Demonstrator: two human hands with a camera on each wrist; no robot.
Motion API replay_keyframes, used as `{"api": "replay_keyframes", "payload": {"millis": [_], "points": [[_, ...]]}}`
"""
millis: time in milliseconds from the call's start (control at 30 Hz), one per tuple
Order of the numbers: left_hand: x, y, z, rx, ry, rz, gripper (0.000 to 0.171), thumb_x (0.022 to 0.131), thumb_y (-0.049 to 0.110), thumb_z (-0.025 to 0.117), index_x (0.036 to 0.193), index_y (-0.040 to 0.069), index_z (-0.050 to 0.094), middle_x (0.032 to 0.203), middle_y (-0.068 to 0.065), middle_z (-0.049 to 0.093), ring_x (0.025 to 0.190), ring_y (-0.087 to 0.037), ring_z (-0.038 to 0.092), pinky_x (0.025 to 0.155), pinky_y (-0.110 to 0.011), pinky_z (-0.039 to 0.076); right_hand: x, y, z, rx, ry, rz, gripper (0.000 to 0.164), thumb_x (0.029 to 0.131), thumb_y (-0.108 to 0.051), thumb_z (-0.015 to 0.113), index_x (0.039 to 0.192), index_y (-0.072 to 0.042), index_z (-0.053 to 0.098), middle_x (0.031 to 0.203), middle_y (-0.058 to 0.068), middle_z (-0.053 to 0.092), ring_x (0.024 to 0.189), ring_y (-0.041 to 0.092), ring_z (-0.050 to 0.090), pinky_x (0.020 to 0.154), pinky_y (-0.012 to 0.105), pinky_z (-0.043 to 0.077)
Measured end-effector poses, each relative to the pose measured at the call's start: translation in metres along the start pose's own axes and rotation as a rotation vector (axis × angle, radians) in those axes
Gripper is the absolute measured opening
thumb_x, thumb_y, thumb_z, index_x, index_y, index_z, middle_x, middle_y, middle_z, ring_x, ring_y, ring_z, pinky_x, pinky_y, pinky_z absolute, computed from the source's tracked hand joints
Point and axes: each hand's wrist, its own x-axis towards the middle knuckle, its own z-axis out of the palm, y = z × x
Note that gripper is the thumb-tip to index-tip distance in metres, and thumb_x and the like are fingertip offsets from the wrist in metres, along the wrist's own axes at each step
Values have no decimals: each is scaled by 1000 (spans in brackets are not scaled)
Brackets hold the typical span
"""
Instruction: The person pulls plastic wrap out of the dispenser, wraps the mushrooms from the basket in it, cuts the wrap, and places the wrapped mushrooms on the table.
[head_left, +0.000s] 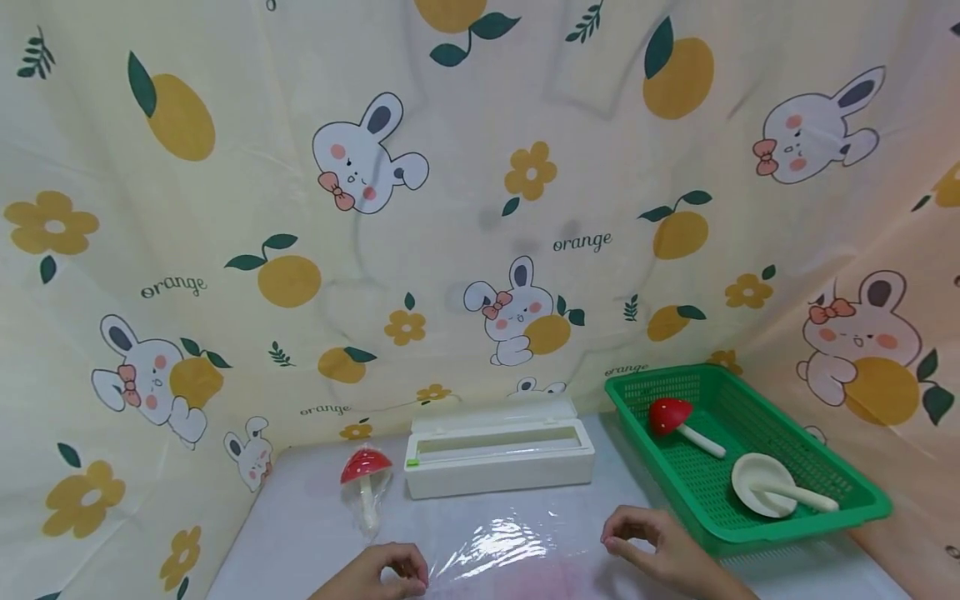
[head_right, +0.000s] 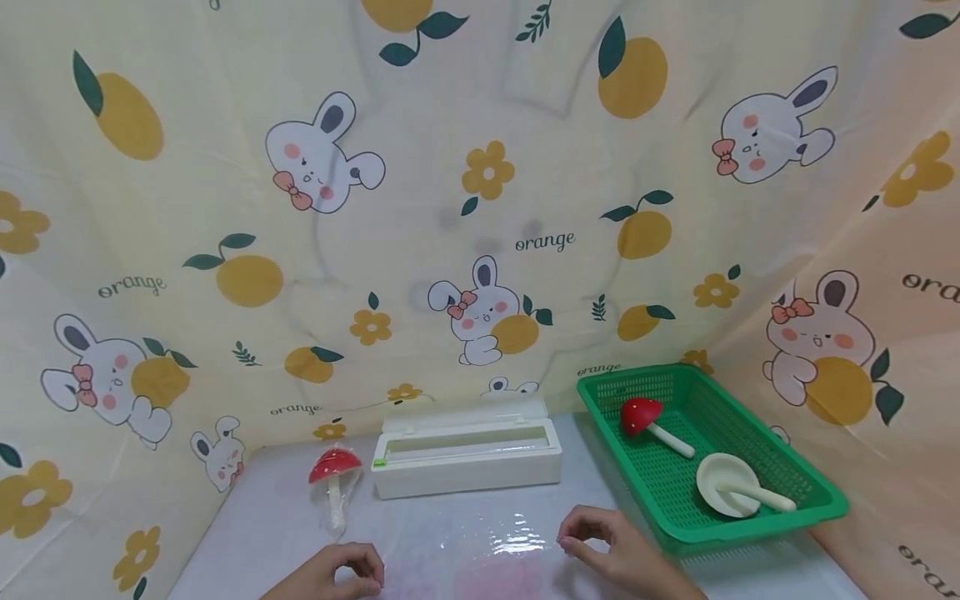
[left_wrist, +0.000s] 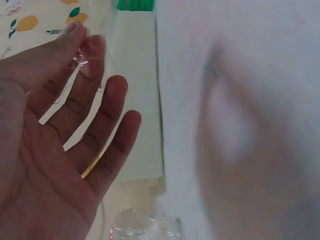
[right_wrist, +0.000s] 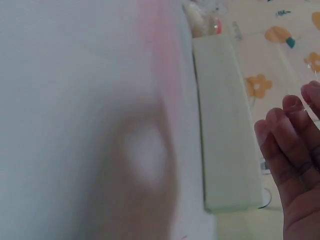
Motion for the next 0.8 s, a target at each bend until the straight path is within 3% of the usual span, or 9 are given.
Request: {"api": "replay_keyframes", "payload": {"millis": [100, 200, 300, 400, 500, 800], "points": [[0, -8, 2, 25, -13, 43, 13, 101, 23, 61, 104, 11, 67, 96, 4, 67, 92, -8, 60, 83, -24, 47, -5, 6, 1, -3, -39, 9, 9, 99, -14, 64, 104, -8, 68, 97, 15, 69, 90, 14, 66, 85, 27, 56], [1, -15, 4, 100, -1, 97, 10, 101, 23, 60, 102, 16, 68, 96, 8, 66, 94, -5, 58, 83, -24, 46, -9, 12, 2, -32, -72, -19, 7, 99, -15, 64, 104, -12, 67, 96, 8, 70, 90, 13, 65, 85, 27, 55], [5, -21, 7, 131, 5, 72, 10, 101, 25, 61, 99, 19, 69, 92, 11, 66, 90, -3, 58, 78, -24, 47, -11, 16, 4, -77, -108, -18, 7, 99, -17, 65, 105, -16, 67, 97, -1, 70, 91, 12, 64, 85, 27, 53], [11, -27, 9, 163, -6, 41, 13, 101, 26, 61, 95, 19, 70, 86, 13, 64, 84, 0, 56, 73, -23, 46, -13, 19, 6, -63, -173, 62, 8, 99, -20, 65, 105, -17, 68, 100, -2, 70, 94, 13, 64, 86, 28, 52], [14, -33, 11, 202, -24, 34, 15, 101, 26, 60, 94, 17, 71, 82, 15, 63, 81, 1, 54, 71, -22, 45, -14, 21, 8, 19, -240, 160, 10, 100, -21, 64, 106, -15, 68, 106, 2, 69, 99, 15, 64, 90, 26, 51], [19, -38, 9, 315, -62, 38, 20, 100, 37, 60, 92, 22, 72, 80, 17, 64, 77, 2, 53, 68, -21, 45, -13, 27, 6, 50, -332, 179, 10, 97, -16, 67, 102, -16, 75, 99, 0, 66, 90, 12, 60, 76, 21, 52]]}}
